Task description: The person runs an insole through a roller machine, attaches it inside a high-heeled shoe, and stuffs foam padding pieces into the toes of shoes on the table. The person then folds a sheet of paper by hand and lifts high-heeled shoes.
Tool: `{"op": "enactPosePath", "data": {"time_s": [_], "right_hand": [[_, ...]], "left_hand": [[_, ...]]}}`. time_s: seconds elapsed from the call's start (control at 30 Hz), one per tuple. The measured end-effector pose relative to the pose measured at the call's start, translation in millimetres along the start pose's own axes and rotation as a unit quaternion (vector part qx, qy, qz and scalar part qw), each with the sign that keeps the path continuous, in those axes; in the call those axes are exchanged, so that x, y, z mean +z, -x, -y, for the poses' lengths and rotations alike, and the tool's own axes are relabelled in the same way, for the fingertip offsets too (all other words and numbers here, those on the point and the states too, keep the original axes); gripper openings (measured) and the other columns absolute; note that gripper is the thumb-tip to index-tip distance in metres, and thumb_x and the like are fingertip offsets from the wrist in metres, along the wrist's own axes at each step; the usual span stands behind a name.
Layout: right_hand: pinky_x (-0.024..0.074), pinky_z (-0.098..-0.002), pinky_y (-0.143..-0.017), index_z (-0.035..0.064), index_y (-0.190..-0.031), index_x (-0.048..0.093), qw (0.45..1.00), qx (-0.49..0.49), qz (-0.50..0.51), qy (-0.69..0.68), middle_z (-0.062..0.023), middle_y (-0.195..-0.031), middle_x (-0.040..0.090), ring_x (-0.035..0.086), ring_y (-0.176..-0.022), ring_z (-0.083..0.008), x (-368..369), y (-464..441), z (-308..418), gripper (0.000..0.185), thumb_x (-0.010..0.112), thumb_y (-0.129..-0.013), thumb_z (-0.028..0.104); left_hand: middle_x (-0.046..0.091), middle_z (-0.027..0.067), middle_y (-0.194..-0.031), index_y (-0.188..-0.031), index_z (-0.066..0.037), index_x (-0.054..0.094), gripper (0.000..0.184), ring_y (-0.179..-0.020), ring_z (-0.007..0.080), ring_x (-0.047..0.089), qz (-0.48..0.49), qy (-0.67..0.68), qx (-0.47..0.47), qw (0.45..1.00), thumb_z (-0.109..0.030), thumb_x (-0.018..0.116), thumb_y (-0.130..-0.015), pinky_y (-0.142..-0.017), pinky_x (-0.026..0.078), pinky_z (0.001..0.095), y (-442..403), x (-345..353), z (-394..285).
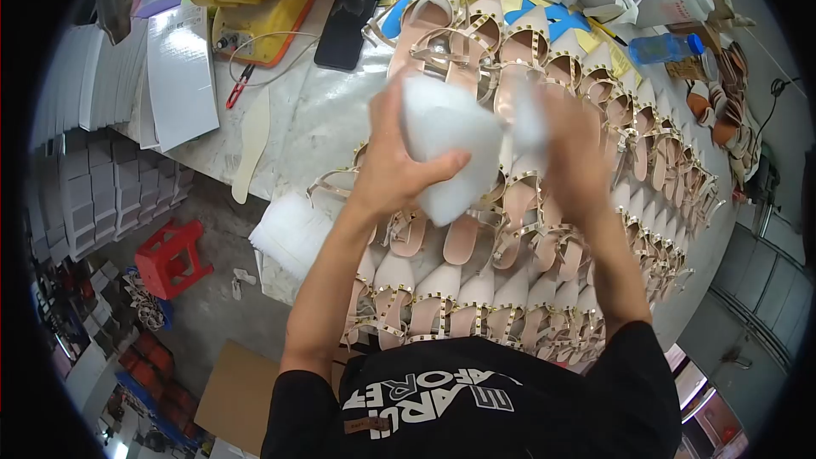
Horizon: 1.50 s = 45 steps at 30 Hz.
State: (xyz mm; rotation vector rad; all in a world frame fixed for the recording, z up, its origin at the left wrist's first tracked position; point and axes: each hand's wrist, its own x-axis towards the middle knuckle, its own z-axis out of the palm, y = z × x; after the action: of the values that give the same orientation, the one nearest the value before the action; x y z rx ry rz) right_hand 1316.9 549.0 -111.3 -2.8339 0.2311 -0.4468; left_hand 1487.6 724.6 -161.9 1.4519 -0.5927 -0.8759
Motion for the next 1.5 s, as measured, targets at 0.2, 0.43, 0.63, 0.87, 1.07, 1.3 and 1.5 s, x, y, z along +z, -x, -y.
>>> {"op": "enactPosePath", "data": {"time_s": [0.2, 0.43, 0.63, 0.87, 1.07, 1.3, 1.5], "right_hand": [[0.0510, -0.0357, -0.081, 0.0077, -0.093, 0.078, 0.964, 0.108, 0.131, -0.206, -0.0113, -0.098, 0.062, 0.064, -0.094, -0.0289, 78, -91, -108, 0.041, 0.057, -0.068, -0.016], [0.0505, -0.0430, -0.071, 0.0054, -0.108, 0.059, 0.988, 0.151, -0.036, 0.006, -0.0134, -0.092, 0.064, 0.064, -0.081, -0.0371, 134, -116, -117, 0.037, 0.065, -0.072, -0.003], [0.0533, -0.0502, -0.069, 0.0106, -0.120, 0.056, 0.981, 0.030, -0.138, 0.133, -0.0196, -0.097, 0.063, 0.064, -0.080, -0.0429, 161, -131, -138, 0.043, 0.059, -0.078, 0.000], [0.0567, -0.0430, -0.082, 0.0160, -0.135, 0.055, 0.973, 0.211, 0.069, 0.057, -0.0278, -0.122, 0.056, 0.059, -0.108, -0.0468, 149, -142, -127, 0.055, 0.063, -0.082, 0.005], [0.0436, -0.0435, -0.101, -0.0024, -0.149, 0.035, 0.916, 0.254, 0.031, -0.310, -0.0263, -0.132, 0.049, 0.054, -0.116, -0.0420, -16, -12, 18, 0.076, 0.072, -0.088, 0.022], [0.0448, -0.0462, -0.095, -0.0134, -0.151, 0.012, 0.966, 0.207, 0.054, -0.147, -0.0304, -0.128, 0.041, 0.053, -0.105, -0.0433, -41, 46, 53, 0.094, 0.067, -0.093, 0.034], [0.0469, -0.0430, -0.091, -0.0149, -0.150, 0.017, 0.907, 0.271, 0.147, -0.286, -0.0277, -0.124, 0.041, 0.053, -0.101, -0.0389, -56, 56, 30, 0.080, 0.058, -0.099, 0.032]], "left_hand": [[0.031, 0.0293, -0.149, -0.151, 0.009, 0.024, 0.117, -0.139, 0.0346, 0.036, 0.219, -0.002, -0.057, 0.974, -0.037, 0.087, -0.064, -0.116, 0.030, 0.0395, -45, 29, 21], [0.007, 0.0397, -0.158, -0.152, 0.011, 0.020, 0.123, -0.151, 0.0433, 0.010, 0.230, -0.068, -0.126, 0.963, -0.044, 0.083, -0.062, -0.121, 0.017, 0.0415, -55, 33, 22], [0.004, 0.0396, -0.158, -0.152, 0.011, 0.021, 0.123, -0.152, 0.0431, 0.005, 0.244, -0.065, -0.127, 0.959, -0.045, 0.082, -0.062, -0.122, 0.015, 0.0418, -59, 34, 20], [0.016, 0.0351, -0.157, -0.151, 0.009, 0.023, 0.119, -0.149, 0.0414, 0.020, 0.219, -0.117, -0.084, 0.965, -0.041, 0.086, -0.063, -0.120, 0.021, 0.0435, -44, 29, 11], [0.037, 0.0210, -0.133, -0.149, 0.001, 0.030, 0.104, -0.129, 0.0326, 0.043, -0.118, -0.018, -0.034, 0.992, -0.027, 0.088, -0.067, -0.111, 0.036, 0.0423, 18, 40, -38], [0.030, 0.0235, -0.133, -0.147, -0.009, 0.035, 0.097, -0.123, 0.0403, 0.045, 0.014, -0.246, 0.048, 0.968, -0.050, 0.084, -0.074, -0.104, 0.042, 0.0482, 24, 75, -50], [0.027, 0.0271, -0.139, -0.150, -0.006, 0.027, 0.114, -0.126, 0.0428, 0.046, 0.052, -0.172, -0.011, 0.984, -0.051, 0.089, -0.066, -0.105, 0.044, 0.0461, 7, 88, -40]]}}
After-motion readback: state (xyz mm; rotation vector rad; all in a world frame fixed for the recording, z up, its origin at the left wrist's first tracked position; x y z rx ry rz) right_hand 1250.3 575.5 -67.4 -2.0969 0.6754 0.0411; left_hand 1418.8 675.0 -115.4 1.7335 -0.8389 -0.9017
